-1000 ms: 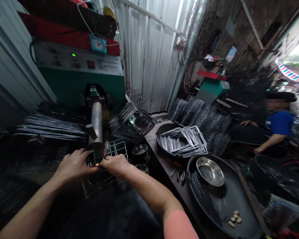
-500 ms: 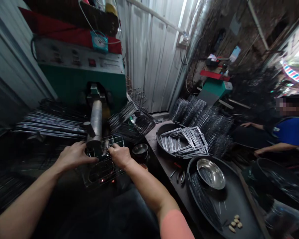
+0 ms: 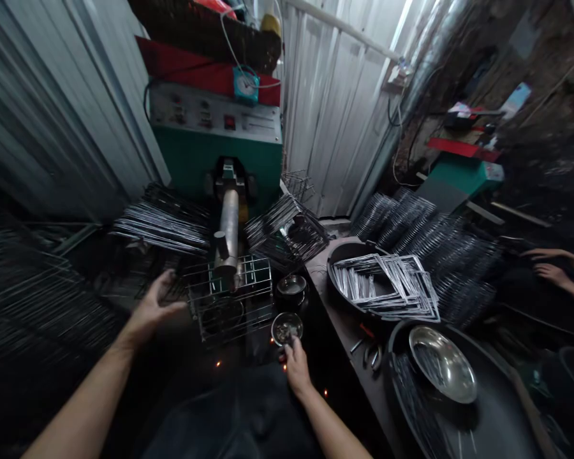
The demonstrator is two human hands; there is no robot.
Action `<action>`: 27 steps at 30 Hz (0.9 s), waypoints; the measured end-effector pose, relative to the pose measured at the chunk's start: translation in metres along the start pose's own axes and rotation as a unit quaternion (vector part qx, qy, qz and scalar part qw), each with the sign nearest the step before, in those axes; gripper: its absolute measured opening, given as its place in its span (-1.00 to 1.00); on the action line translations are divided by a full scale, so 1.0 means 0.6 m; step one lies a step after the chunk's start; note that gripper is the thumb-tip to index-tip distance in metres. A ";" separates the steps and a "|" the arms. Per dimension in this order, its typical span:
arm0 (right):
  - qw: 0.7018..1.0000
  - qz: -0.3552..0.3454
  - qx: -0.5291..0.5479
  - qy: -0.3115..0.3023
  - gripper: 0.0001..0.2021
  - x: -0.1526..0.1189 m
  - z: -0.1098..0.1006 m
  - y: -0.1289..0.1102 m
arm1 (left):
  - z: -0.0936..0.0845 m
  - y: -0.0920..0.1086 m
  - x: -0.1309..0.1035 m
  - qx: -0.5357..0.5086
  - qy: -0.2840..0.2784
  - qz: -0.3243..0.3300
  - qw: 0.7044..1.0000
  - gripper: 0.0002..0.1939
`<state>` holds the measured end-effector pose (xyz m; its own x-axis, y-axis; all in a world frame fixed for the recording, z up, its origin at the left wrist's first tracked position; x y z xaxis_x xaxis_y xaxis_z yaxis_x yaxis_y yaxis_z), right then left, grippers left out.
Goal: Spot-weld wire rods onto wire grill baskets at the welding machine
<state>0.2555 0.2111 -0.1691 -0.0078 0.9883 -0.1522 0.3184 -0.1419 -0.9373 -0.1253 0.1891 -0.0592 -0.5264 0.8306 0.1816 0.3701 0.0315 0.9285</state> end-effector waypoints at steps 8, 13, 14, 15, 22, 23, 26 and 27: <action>0.887 0.214 0.410 0.002 -0.84 0.028 -0.002 0.009 | 0.072 -0.053 -0.030 -0.153 0.007 -0.035 0.988 0.26; 0.848 0.225 0.479 -0.020 -0.77 0.025 -0.033 0.002 | 0.046 -0.051 -0.030 -0.142 0.036 -0.030 0.989 0.22; 0.849 0.225 0.478 -0.016 -0.78 0.023 -0.038 0.003 | 0.035 -0.044 -0.034 -0.127 0.043 -0.015 0.991 0.19; 0.851 0.223 0.474 -0.010 -0.78 0.021 -0.042 0.006 | 0.024 -0.034 -0.040 -0.106 0.047 0.003 0.993 0.17; 0.975 0.016 0.213 0.067 -0.78 -0.011 -0.069 0.031 | -0.018 0.064 -0.108 0.092 -0.028 0.136 0.986 0.03; 0.987 -0.024 0.149 0.051 -0.82 -0.017 -0.066 0.028 | -0.022 0.077 -0.114 0.119 -0.027 0.151 0.981 0.01; 0.992 -0.121 0.005 -0.025 -0.91 -0.033 -0.051 -0.005 | -0.026 0.098 -0.116 0.155 -0.031 0.156 0.975 0.00; 0.986 -0.156 -0.024 -0.055 -0.90 -0.039 -0.045 -0.027 | -0.025 0.098 -0.114 0.152 -0.038 0.148 0.977 0.01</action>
<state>0.2761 0.1921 -0.1417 -0.2134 0.9713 0.1050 0.3286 0.1726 -0.9286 -0.0789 0.1259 -0.0123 -0.3077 0.8674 0.3910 0.7135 -0.0615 0.6980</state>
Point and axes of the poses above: each hand's wrist, its own x-axis towards the middle knuckle, its own z-axis out of the palm, y = z × x, the point moved 7 cm from there along x, towards the middle knuckle, and after that the axes turned 7 degrees about y, right-handed, at the moved point
